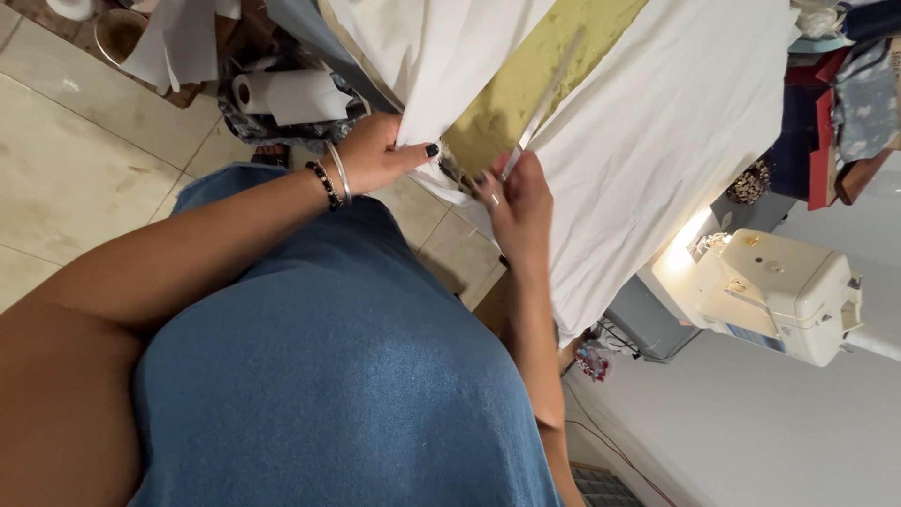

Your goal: Cutting white fabric with scissors and positioning it over a foam block on a work table.

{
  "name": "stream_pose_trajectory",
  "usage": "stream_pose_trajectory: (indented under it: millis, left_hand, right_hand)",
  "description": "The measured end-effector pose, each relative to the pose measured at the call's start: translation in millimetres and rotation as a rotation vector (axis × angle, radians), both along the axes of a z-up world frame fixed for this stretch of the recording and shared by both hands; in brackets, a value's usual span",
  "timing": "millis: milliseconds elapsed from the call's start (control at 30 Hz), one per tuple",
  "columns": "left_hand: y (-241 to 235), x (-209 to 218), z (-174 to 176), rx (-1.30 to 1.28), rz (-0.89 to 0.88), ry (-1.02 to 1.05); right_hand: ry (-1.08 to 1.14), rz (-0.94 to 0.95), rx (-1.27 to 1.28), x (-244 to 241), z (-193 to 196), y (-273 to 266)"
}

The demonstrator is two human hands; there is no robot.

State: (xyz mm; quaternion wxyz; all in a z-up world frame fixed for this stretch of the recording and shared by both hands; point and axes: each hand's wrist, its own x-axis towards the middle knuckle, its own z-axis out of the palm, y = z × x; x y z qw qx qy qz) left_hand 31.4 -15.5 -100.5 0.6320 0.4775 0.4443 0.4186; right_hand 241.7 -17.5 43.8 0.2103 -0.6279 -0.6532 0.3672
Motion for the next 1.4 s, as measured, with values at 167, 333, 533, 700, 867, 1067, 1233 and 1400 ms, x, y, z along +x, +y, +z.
stream_pose_trajectory:
  millis: [167,333,533,700,867,1067,1233,1400]
  left_hand:
    - [3.2,-3.6,4.7,-0.009,-0.035,-0.015]
    - [5.9,-0.8,-2.9,-0.001,-0.052,-0.027]
    - [5.3,-4.0,-1.8,-0.016,-0.085,-0.019]
    - [5.5,-3.5,-7.8,0.011,-0.093,0.016]
    - [8.4,-2.6,-9.5,0.012,-0.086,0.042]
    - [5.3,-5.3,2.1,0.037,-0.051,0.093]
    - [6.0,-7.5,5.4,0.027,-0.045,0.124]
    - [3.6,-11.8,14.6,0.004,-0.019,0.158]
  right_hand:
    - [0.28,0.302,-0.445,67.4,8.0,-56.3]
    - [0.294,0.509,-0.636,77.0,-14.4,-85.4]
    - [0.461,0.428,-0.624,75.8,-37.5,-83.7]
    - [0.488,0.375,-0.638,76.8,-40.8,-82.8]
    - [0.466,0.384,-0.627,81.0,-46.1,-75.7]
    - [0.381,0.398,-0.622,76.0,-37.9,-72.2]
    - [0.348,0.39,-0.621,76.2,-37.9,-69.0]
    - [0.344,0.37,-0.628,72.3,-35.2,-68.0]
